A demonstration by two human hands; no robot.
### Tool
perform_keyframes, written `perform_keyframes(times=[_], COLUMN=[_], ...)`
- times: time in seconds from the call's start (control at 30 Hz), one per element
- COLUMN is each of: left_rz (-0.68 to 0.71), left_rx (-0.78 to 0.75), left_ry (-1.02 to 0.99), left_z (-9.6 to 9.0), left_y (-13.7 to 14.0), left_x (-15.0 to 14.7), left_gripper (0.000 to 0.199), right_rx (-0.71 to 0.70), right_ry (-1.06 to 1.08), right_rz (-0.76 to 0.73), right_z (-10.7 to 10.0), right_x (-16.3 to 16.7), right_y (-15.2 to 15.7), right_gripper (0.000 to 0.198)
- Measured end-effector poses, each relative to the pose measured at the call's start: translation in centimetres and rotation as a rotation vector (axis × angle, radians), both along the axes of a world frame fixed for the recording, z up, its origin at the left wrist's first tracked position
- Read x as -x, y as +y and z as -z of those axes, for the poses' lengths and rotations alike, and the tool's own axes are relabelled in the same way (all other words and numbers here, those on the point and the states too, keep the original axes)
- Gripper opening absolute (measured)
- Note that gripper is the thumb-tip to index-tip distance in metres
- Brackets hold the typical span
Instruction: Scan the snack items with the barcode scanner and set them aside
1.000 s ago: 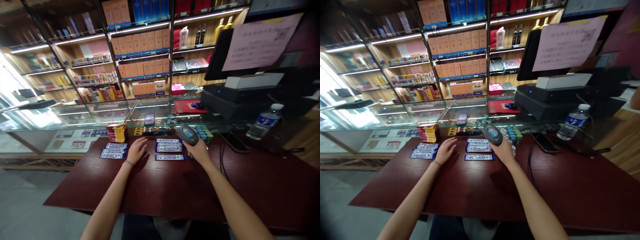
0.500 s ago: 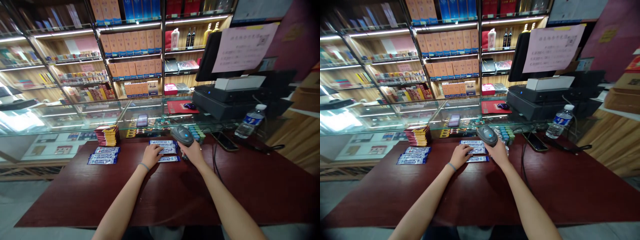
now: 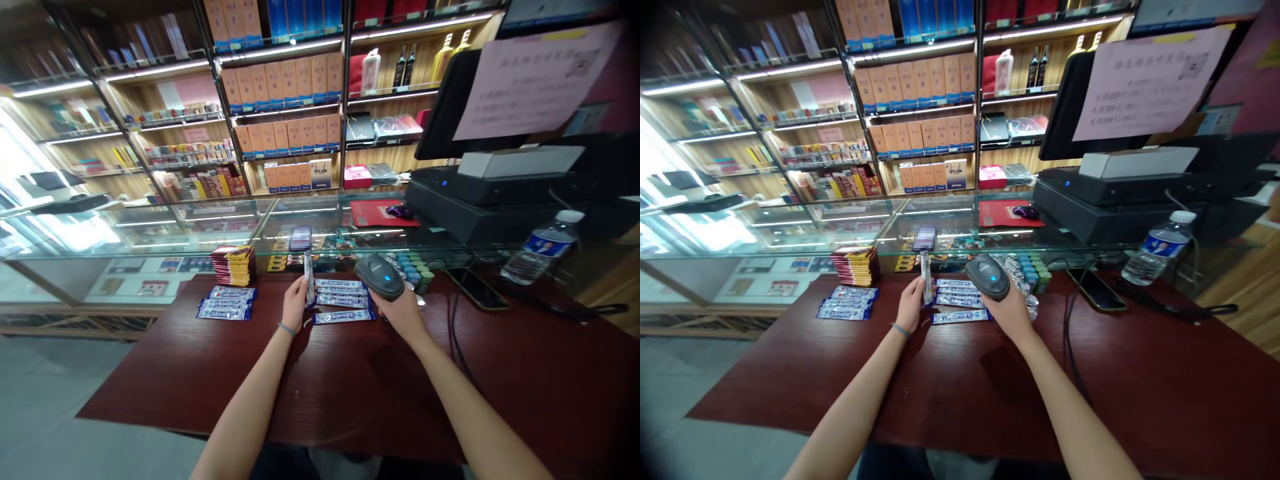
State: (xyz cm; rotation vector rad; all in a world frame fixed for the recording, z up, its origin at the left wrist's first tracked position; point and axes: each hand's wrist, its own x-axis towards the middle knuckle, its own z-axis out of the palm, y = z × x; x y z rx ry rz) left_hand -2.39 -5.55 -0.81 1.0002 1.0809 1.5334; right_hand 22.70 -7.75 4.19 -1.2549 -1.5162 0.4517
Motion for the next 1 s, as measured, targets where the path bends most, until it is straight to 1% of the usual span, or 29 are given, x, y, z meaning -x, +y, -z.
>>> perform_keyframes(times=[0.03, 0.1, 0.2, 0.3, 0.37, 0.43, 0.53, 0.6, 0.77, 0.9, 1.0], left_rz=[0.050, 0.134, 0.162, 0.164, 0.175, 0.181, 0.186, 0.188, 0.191, 0.188, 0.169], left_rx=[0.081, 0.182, 0.231, 0.237, 0.243, 0.242, 0.230, 0.222, 0.225, 0.259, 0.252], left_ry=[-0.122, -0.273, -0.361, -0.390, -0.398, -0.399, -0.389, -0.390, -0.406, -0.403, -0.411], left_z=[-0.2, -0.5, -0.6, -0.4, -0.2, -0.1, 0.1, 0.2, 0.1, -0.2, -0.4], left_y=[0.0, 0.1, 0.3, 0.5, 0.6, 0.6, 0.6, 0.6, 0.5, 0.5, 0.4], left_x=[0.5, 1.6, 2.8, 3.4, 3.5, 3.6, 3.6, 3.6, 3.5, 3.5, 3.4], left_gripper=[0.034, 0.032, 0.026, 0.023, 0.024, 0.024, 0.026, 0.026, 0.024, 0.024, 0.023], right_rx=[-0.007, -0.019, 0.027, 0.117, 0.150, 0.157, 0.145, 0.136, 0.144, 0.134, 0.143], right_ry=[-0.003, -0.011, -0.084, -0.210, -0.271, -0.323, -0.383, -0.379, -0.307, -0.302, -0.308], right_rz=[0.002, -0.009, -0.086, -0.182, -0.228, -0.254, -0.249, -0.245, -0.246, -0.238, -0.241], right_z=[0.4, 1.0, 1.5, 1.3, 1.2, 1.2, 1.4, 1.5, 1.6, 1.7, 1.8], right_x=[0.1, 0.4, 0.6, 0.7, 0.9, 1.1, 1.2, 1.2, 1.0, 1.0, 1.1], right_y=[0.1, 0.2, 0.1, -0.4, -0.6, -0.8, -0.7, -0.6, -0.5, -0.5, -0.5], right_gripper=[0.042, 0.046, 0.049, 0.055, 0.058, 0.057, 0.051, 0.049, 0.057, 0.055, 0.055])
